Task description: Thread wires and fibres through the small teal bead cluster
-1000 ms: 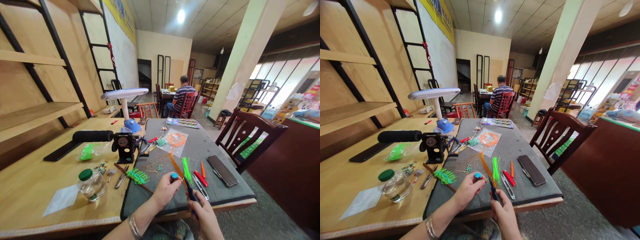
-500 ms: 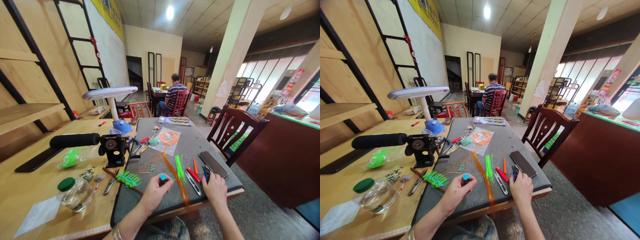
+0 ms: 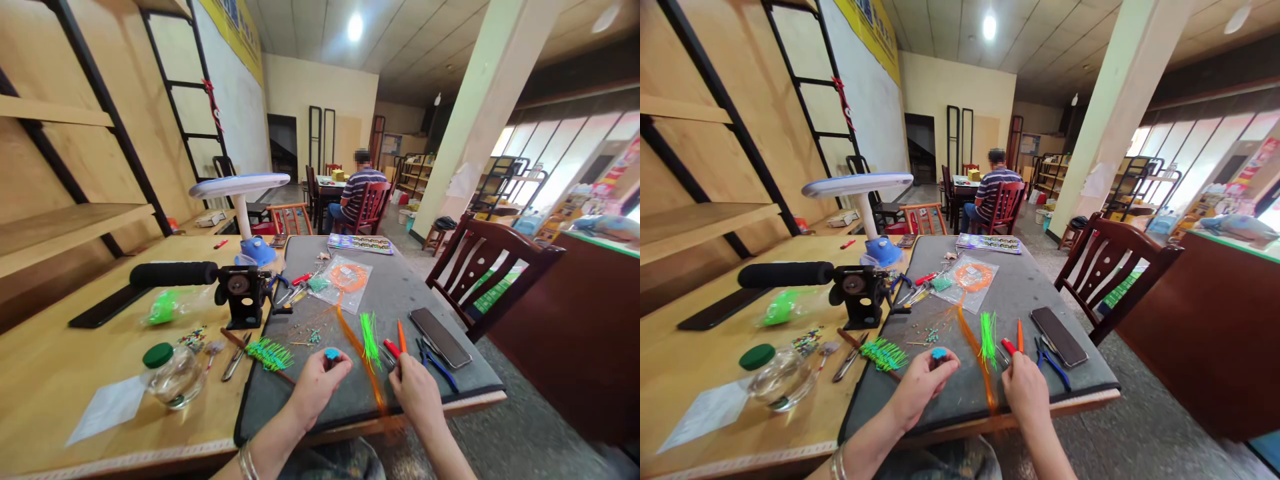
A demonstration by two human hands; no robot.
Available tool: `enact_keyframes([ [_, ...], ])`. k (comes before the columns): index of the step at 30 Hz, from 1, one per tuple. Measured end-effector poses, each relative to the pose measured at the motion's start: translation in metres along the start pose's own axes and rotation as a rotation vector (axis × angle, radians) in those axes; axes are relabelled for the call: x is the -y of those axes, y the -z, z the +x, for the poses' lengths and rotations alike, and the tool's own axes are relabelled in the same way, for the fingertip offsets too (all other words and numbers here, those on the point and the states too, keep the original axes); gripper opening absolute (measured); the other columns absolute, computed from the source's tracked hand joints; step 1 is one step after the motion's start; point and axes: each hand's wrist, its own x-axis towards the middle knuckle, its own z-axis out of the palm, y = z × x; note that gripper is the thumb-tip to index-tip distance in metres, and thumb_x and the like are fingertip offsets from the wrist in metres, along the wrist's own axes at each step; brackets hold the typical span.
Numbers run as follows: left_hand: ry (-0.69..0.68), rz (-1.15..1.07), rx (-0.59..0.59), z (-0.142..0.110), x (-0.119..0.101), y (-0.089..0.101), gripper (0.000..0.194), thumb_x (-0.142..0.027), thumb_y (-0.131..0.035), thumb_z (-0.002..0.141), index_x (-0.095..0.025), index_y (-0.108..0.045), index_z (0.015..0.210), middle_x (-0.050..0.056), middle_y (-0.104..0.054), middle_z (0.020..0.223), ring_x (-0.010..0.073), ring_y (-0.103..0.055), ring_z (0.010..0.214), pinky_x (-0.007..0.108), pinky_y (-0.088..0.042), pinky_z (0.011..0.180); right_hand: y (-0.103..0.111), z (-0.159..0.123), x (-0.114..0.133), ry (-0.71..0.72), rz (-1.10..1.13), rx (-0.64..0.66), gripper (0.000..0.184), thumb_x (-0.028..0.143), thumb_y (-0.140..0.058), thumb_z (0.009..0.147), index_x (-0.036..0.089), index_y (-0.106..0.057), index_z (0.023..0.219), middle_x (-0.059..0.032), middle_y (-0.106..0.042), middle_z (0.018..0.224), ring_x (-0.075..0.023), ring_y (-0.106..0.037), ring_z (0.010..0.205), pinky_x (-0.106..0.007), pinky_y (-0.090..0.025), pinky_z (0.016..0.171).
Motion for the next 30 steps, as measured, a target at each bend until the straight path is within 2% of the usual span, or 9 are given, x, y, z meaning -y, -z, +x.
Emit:
enact_keyframes([
  [4,0.045,-0.065,0.009,-0.001,-0.005,-0.002,0.021,-0.032,-0.069,0.063,-0.015,-0.057,0.065,-0.009,-0.037,0.046,0.0041,-0.025,0.041,0.018,-0.019,0.041,0.010,-0.006,0.012,-0.098,0.410,-0.074,0.004,0.026,-0.046,0.078,0.023,-0.047,0.075,0.0050,-0.053,0.052,-0.0146,-0.052,0.045,-0.023,-0.038,0.047],
  [7,0.047,-0.085,0.014,-0.001,-0.005,-0.003,0.021,-0.032,-0.068,0.063,-0.015,-0.056,0.065,-0.009,-0.038,0.047,0.0046,-0.025,0.041,0.019,-0.019,0.041,0.022,-0.017,0.037,0.004,0.635,-0.054,0.018,0.035,-0.044,0.085,0.022,-0.053,0.092,0.0022,-0.061,0.062,-0.0154,-0.058,0.055,-0.022,-0.044,0.054],
  [10,0.026,-0.065,0.012,0.000,-0.004,-0.003,0.019,-0.031,-0.067,0.064,-0.015,-0.056,0.066,-0.008,-0.039,0.048,0.0057,-0.028,0.043,0.019,-0.020,0.042,0.026,-0.025,0.060,0.073,0.720,0.002,0.028,0.039,-0.039,0.090,0.021,-0.060,0.094,-0.0020,-0.067,0.075,-0.0161,-0.063,0.068,-0.021,-0.046,0.062],
  [13,-0.007,-0.012,0.019,0.000,-0.002,-0.002,0.018,-0.030,-0.065,0.065,-0.014,-0.057,0.065,-0.007,-0.041,0.049,0.0065,-0.030,0.045,0.020,-0.022,0.043,0.023,-0.026,0.069,0.089,0.743,0.049,0.030,0.042,-0.041,0.090,0.020,-0.062,0.087,-0.0010,-0.064,0.070,-0.0146,-0.060,0.062,-0.019,-0.044,0.059],
  [18,-0.083,0.061,0.030,0.000,-0.001,0.000,0.014,-0.027,-0.063,0.066,-0.014,-0.058,0.064,-0.005,-0.045,0.054,0.0078,-0.034,0.050,0.021,-0.026,0.048,0.020,-0.023,0.071,0.062,0.782,0.106,0.031,0.044,-0.044,0.089,0.020,-0.061,0.079,0.0013,-0.057,0.061,-0.0133,-0.052,0.055,-0.019,-0.038,0.053],
  [23,-0.087,0.090,0.034,0.000,0.000,-0.001,0.011,-0.025,-0.062,0.066,-0.015,-0.058,0.064,-0.006,-0.045,0.053,0.0088,-0.036,0.051,0.021,-0.029,0.051,0.020,-0.023,0.073,0.020,0.855,0.152,0.036,0.047,-0.042,0.088,0.020,-0.058,0.072,0.0023,-0.051,0.058,-0.0130,-0.046,0.053,-0.020,-0.033,0.052],
  [30,-0.091,0.137,0.078,-0.001,-0.003,0.001,0.014,-0.028,-0.062,0.069,-0.014,-0.061,0.069,-0.004,-0.052,0.055,0.0106,-0.043,0.053,0.023,-0.035,0.055,0.016,-0.023,0.072,-0.101,1.113,0.224,0.044,0.057,-0.041,0.085,0.020,-0.050,0.066,0.0058,-0.035,0.053,-0.0108,-0.033,0.050,-0.021,-0.027,0.048],
])
